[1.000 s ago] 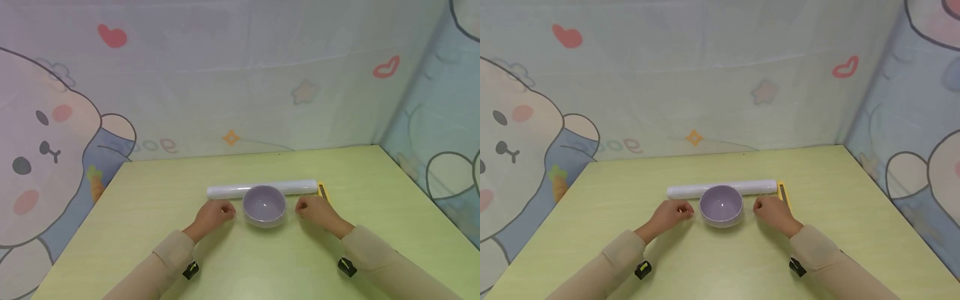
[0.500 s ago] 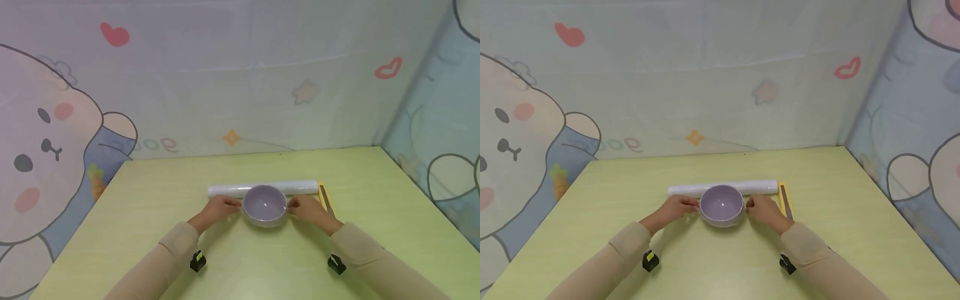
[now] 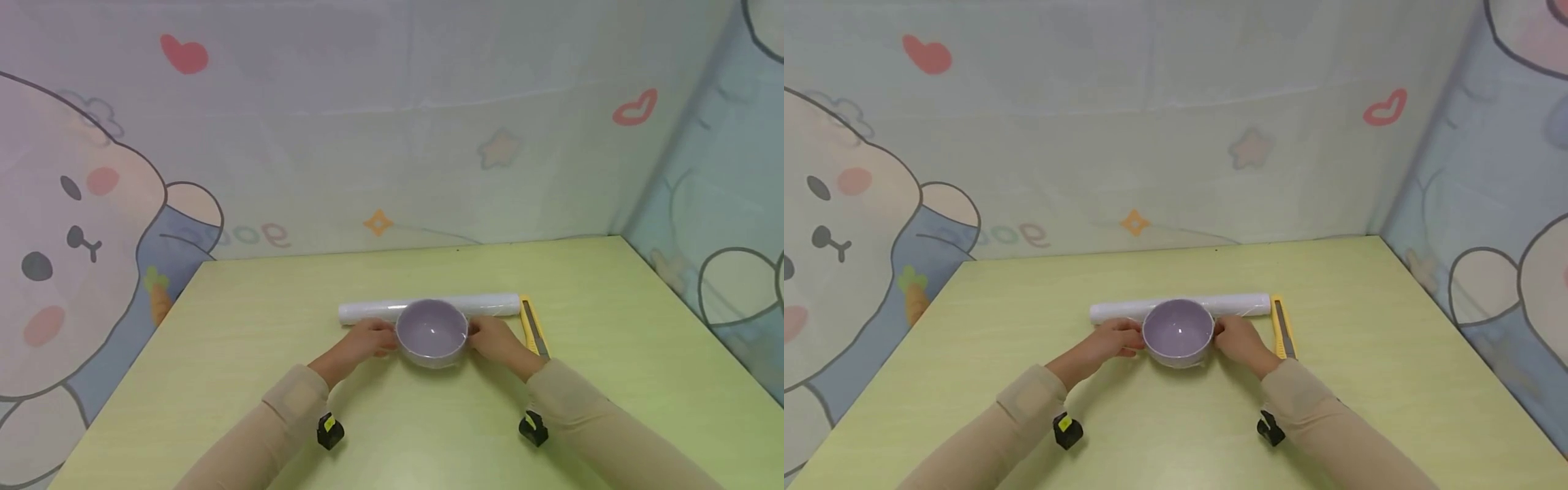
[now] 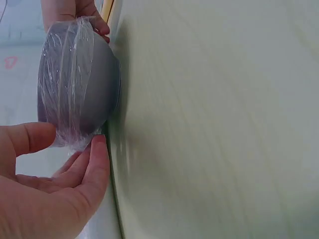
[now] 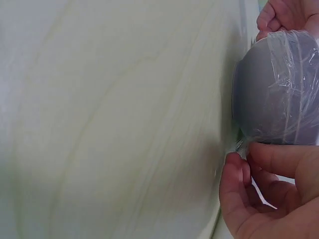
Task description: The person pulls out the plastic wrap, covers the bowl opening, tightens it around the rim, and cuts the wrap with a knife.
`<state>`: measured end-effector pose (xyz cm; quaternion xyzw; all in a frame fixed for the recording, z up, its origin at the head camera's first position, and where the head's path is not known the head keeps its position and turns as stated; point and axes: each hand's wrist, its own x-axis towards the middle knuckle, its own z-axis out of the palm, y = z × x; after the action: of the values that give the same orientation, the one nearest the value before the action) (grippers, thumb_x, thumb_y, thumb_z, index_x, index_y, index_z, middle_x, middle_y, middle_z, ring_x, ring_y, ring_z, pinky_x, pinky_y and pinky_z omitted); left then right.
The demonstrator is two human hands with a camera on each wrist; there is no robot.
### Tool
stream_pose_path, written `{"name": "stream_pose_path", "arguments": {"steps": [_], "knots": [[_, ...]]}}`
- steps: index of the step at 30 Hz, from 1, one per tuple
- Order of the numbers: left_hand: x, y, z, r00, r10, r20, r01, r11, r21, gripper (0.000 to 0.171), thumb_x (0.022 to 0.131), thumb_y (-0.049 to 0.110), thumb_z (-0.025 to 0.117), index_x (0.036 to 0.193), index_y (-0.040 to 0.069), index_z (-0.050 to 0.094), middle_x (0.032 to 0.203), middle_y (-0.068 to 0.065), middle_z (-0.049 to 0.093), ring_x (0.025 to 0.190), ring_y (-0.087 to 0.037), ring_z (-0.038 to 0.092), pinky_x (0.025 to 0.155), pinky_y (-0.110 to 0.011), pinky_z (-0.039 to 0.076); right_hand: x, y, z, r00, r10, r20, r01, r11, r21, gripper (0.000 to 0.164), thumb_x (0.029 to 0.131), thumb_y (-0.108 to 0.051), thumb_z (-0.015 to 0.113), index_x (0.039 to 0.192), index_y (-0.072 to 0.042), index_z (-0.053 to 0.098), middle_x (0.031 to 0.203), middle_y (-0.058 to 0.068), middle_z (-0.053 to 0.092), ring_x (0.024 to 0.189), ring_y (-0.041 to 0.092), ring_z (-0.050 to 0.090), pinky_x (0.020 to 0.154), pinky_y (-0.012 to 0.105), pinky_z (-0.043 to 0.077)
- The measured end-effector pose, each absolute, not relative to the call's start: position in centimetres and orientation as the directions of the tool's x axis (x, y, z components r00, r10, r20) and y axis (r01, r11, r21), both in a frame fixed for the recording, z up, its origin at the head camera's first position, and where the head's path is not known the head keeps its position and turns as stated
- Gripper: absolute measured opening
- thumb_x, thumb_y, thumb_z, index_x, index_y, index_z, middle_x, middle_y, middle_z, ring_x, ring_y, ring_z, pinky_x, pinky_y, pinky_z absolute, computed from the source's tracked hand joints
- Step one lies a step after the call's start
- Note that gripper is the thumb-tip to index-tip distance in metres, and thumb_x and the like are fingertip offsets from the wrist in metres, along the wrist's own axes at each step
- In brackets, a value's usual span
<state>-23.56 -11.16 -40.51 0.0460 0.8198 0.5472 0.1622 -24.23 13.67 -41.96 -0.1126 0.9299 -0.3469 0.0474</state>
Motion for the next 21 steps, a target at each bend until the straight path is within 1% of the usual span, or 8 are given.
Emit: {"name": "stream_pose_path", "arguments": {"steps": [3,6,9,12,13,16,19,21], "knots": [[-23.5,-10.8,-40.4,-0.947,0.231,-0.226,-0.134,0.354,0.925,0.033,0.085,0.012,0.055,0.110,-0.009,0.057,0.104,-0.020,0.064,0.093,-0.023,0.063,0.087,-0.038,0.051,-24.2,13.5,-42.0,-0.976,-0.214,-0.049,-0.120,0.705,-0.699,0.018,0.078,-0.006,0.059,0.093,0.003,0.064,0.093,0.014,0.065,0.083,0.021,0.056,0.074,0.034,0.047],[-23.3,-10.6,-40.4,-0.943,0.227,-0.243,-0.169,0.304,0.938,0.032,0.085,0.011,0.054,0.109,-0.011,0.056,0.104,-0.019,0.064,0.095,-0.022,0.063,0.090,-0.038,0.049,-24.0,13.3,-41.9,-0.976,-0.197,-0.094,-0.050,0.621,-0.782,0.027,0.081,-0.005,0.054,0.103,0.008,0.061,0.100,0.019,0.064,0.088,0.023,0.057,0.077,0.034,0.048],[-22.9,-10.5,-40.2,-0.927,0.273,-0.258,-0.200,0.223,0.954,0.030,0.088,0.011,0.050,0.109,-0.011,0.052,0.103,-0.015,0.060,0.097,-0.020,0.060,0.097,-0.040,0.045,-23.6,13.3,-41.7,-0.969,-0.204,-0.141,0.029,0.472,-0.881,0.035,0.085,-0.006,0.050,0.115,0.012,0.054,0.112,0.025,0.060,0.093,0.022,0.059,0.081,0.033,0.051],[-22.4,-10.4,-40.2,-0.901,0.353,-0.252,-0.208,0.158,0.965,0.032,0.090,0.012,0.049,0.114,-0.010,0.050,0.110,-0.013,0.057,0.104,-0.020,0.056,0.102,-0.043,0.039,-22.9,13.4,-41.4,-0.957,-0.236,-0.168,0.087,0.320,-0.943,0.041,0.085,-0.005,0.049,0.121,0.012,0.050,0.117,0.025,0.058,0.089,0.015,0.059,0.079,0.028,0.051],[-22.3,-10.3,-40.3,-0.892,0.375,-0.252,-0.211,0.147,0.966,0.033,0.090,0.012,0.049,0.116,-0.009,0.050,0.113,-0.014,0.056,0.107,-0.020,0.054,0.103,-0.044,0.038,-22.6,13.5,-41.3,-0.950,-0.257,-0.179,0.107,0.269,-0.957,0.043,0.084,-0.004,0.049,0.123,0.012,0.049,0.116,0.023,0.059,0.087,0.012,0.059,0.078,0.026,0.051],[-22.2,-10.0,-40.4,-0.876,0.409,-0.256,-0.209,0.158,0.965,0.044,0.087,0.013,0.053,0.125,-0.008,0.046,0.129,-0.016,0.050,0.117,-0.022,0.048,0.105,-0.043,0.036,-21.8,13.5,-40.8,-0.929,-0.316,-0.192,0.151,0.149,-0.977,0.049,0.077,0.001,0.047,0.123,0.016,0.046,0.102,0.014,0.063,0.079,0.006,0.055,0.074,0.021,0.048],[-22.2,-9.6,-40.6,-0.878,0.396,-0.269,-0.212,0.182,0.960,0.056,0.084,0.015,0.060,0.132,-0.006,0.041,0.134,-0.018,0.046,0.119,-0.024,0.047,0.103,-0.042,0.037,-21.1,13.3,-40.5,-0.911,-0.358,-0.205,0.196,0.064,-0.979,0.040,0.071,0.004,0.044,0.109,0.015,0.051,0.082,-0.001,0.056,0.074,0.005,0.049,0.071,0.020,0.045],[-22.1,-9.2,-40.8,-0.886,0.387,-0.254,-0.184,0.209,0.960,0.061,0.082,0.017,0.064,0.134,-0.002,0.039,0.133,-0.017,0.047,0.118,-0.025,0.048,0.101,-0.041,0.039,-20.8,13.1,-40.4,-0.905,-0.368,-0.211,0.216,0.028,-0.976,0.029,0.069,0.006,0.043,0.096,0.008,0.053,0.074,-0.005,0.050,0.071,0.007,0.046,0.069,0.020,0.043]]}}
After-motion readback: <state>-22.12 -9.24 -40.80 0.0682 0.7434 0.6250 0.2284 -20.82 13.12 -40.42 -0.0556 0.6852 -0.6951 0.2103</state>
